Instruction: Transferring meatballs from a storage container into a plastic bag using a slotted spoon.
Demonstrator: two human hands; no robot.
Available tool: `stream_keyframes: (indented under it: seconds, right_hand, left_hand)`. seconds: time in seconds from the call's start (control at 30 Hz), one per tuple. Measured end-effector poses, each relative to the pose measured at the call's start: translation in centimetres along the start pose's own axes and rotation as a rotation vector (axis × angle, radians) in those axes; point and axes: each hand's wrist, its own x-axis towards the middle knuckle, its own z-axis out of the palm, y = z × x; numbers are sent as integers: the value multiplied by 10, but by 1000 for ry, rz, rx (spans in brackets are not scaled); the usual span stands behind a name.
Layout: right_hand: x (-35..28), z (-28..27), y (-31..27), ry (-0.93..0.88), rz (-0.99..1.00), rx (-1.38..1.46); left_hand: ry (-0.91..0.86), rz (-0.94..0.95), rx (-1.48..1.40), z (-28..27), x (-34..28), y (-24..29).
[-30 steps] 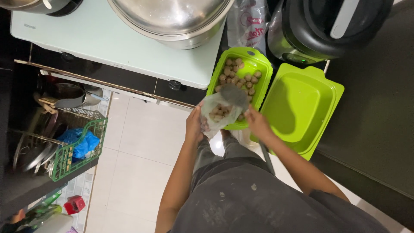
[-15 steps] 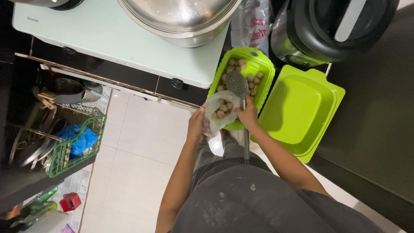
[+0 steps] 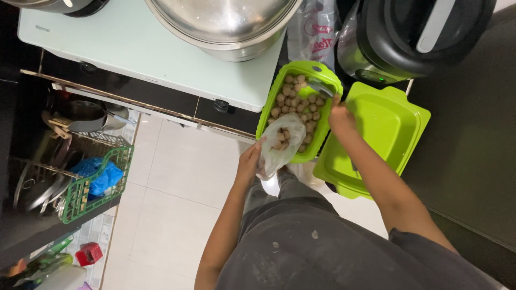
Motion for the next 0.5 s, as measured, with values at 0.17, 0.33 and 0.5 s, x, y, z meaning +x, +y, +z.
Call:
stream_keyframes:
  seconds: [0.17, 0.33, 0.5]
  right_hand:
    - [9, -18, -1, -226, -7, 279]
    - [37, 28, 21, -425, 94, 580]
    - [55, 79, 29, -568, 194, 860]
  left_hand:
    - [5, 25, -6, -1, 5, -1]
    - [13, 4, -43, 7, -6, 15]
    - [24, 7, -69, 10, -6, 20]
